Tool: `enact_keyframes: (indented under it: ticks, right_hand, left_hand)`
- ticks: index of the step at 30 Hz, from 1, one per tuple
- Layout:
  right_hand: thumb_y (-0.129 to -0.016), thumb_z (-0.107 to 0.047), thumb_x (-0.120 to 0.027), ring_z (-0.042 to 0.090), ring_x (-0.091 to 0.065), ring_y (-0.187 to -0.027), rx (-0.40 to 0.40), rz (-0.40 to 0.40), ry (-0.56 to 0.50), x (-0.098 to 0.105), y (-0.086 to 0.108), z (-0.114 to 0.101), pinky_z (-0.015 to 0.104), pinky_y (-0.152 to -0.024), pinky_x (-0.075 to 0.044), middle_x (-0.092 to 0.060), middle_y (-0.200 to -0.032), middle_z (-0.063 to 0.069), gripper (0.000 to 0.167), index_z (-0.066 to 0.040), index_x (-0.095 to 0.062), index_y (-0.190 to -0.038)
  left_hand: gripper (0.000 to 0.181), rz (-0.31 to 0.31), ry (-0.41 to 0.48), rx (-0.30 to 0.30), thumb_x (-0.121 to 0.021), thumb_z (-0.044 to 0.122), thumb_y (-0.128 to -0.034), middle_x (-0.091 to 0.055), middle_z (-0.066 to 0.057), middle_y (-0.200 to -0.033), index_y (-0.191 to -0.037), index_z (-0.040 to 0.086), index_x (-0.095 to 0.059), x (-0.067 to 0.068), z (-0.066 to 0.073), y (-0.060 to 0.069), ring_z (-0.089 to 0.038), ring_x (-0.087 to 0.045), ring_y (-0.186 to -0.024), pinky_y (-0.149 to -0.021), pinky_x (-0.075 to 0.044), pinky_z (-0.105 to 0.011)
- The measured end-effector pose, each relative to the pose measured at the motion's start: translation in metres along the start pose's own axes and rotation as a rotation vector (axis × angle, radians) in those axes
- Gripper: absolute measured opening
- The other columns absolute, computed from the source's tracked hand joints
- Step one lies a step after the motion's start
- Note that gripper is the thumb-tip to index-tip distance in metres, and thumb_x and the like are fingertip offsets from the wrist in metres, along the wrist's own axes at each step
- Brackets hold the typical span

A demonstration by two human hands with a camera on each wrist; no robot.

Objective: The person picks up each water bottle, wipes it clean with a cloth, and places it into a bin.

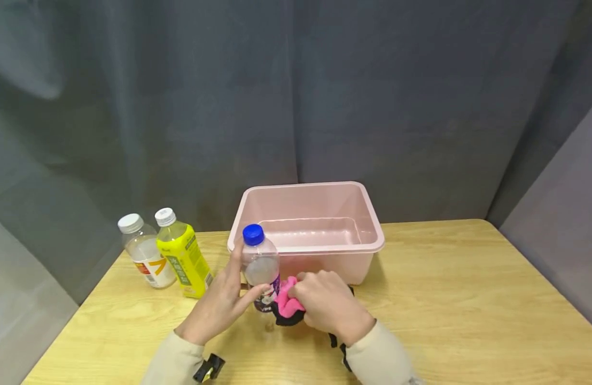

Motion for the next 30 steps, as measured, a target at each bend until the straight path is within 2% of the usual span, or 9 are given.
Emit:
enact_keyframes:
  ticks: [3, 6, 10, 15, 20, 26, 30]
  right_hand:
    - [-0.063, 0.009, -0.074, 0.010, -0.043, -0.053, -0.046, -0.141, -0.001, -0.020, 0.002, -0.002, 0.029, -0.046, -0.040, -0.047, -0.064, -0.010, 0.035, -0.021, -0.057, -0.065]
    - [-0.063, 0.007, -0.076, 0.009, -0.043, -0.053, -0.063, -0.201, -0.012, -0.031, 0.003, -0.004, 0.030, -0.047, -0.041, -0.045, -0.063, -0.012, 0.036, -0.022, -0.055, -0.064]
    - [-0.062, 0.007, -0.077, 0.010, -0.048, -0.055, -0.057, -0.206, -0.010, -0.031, 0.004, -0.003, 0.031, -0.048, -0.043, -0.051, -0.065, -0.012, 0.034, -0.022, -0.060, -0.066]
    - [-0.062, 0.008, -0.077, 0.013, -0.056, -0.059, -0.033, -0.172, -0.007, -0.019, 0.002, 0.003, 0.032, -0.049, -0.046, -0.058, -0.069, -0.009, 0.033, -0.022, -0.070, -0.075]
    - [-0.059, 0.011, -0.073, 0.011, -0.052, -0.059, -0.050, -0.036, -0.040, 0.004, -0.001, 0.006, 0.027, -0.046, -0.041, -0.056, -0.074, -0.007, 0.045, -0.021, -0.079, -0.090]
    - [-0.057, 0.017, -0.071, 0.016, -0.062, -0.069, -0.052, 0.258, -0.053, 0.037, -0.002, 0.006, 0.031, -0.053, -0.049, -0.066, -0.089, -0.003, 0.058, -0.019, -0.080, -0.101]
    - [-0.051, 0.019, -0.066, 0.022, -0.067, -0.077, -0.068, 0.459, -0.068, 0.052, 0.002, 0.009, 0.035, -0.055, -0.052, -0.070, -0.099, 0.002, 0.065, -0.016, -0.079, -0.104]
  left_hand:
    - [0.100, -0.005, -0.001, 0.003, -0.078, 0.021, -0.0916, -0.057, -0.025, -0.122, -0.159, 0.006, -0.006, 0.000, 0.001, -0.002, -0.037, -0.066, -0.101, -0.086, -0.059, -0.048]
    - [0.099, -0.008, -0.011, 0.008, -0.078, 0.020, -0.0915, -0.057, -0.026, -0.123, -0.158, 0.005, -0.007, 0.001, 0.001, -0.003, -0.037, -0.066, -0.102, -0.086, -0.058, -0.049]
    - [0.100, -0.009, -0.016, 0.005, -0.078, 0.019, -0.0916, -0.057, -0.027, -0.124, -0.158, 0.005, -0.005, 0.000, 0.001, -0.002, -0.038, -0.066, -0.104, -0.087, -0.058, -0.049]
    - [0.101, -0.005, -0.014, 0.007, -0.078, 0.019, -0.0913, -0.058, -0.026, -0.121, -0.158, 0.005, -0.004, 0.000, 0.001, -0.002, -0.037, -0.067, -0.101, -0.086, -0.059, -0.049]
    - [0.101, -0.008, 0.010, 0.014, -0.078, 0.019, -0.0915, -0.057, -0.025, -0.123, -0.159, 0.006, -0.004, 0.000, 0.000, 0.000, -0.036, -0.066, -0.103, -0.087, -0.058, -0.048]
    - [0.103, 0.001, 0.009, 0.010, -0.078, 0.018, -0.0915, -0.058, -0.025, -0.119, -0.159, 0.007, 0.000, 0.001, 0.000, 0.002, -0.036, -0.066, -0.100, -0.085, -0.059, -0.048]
    - [0.101, 0.002, 0.002, -0.010, -0.077, 0.015, -0.0917, -0.058, -0.027, -0.120, -0.158, 0.005, -0.001, 0.001, 0.001, 0.002, -0.037, -0.066, -0.100, -0.085, -0.058, -0.049]
Point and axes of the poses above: each hand's wrist, its own y-axis away from the middle knuckle, its own x-axis out of the back of the hand, z = x × y, the point moved 5 cm from there along -y, towards the middle knuckle
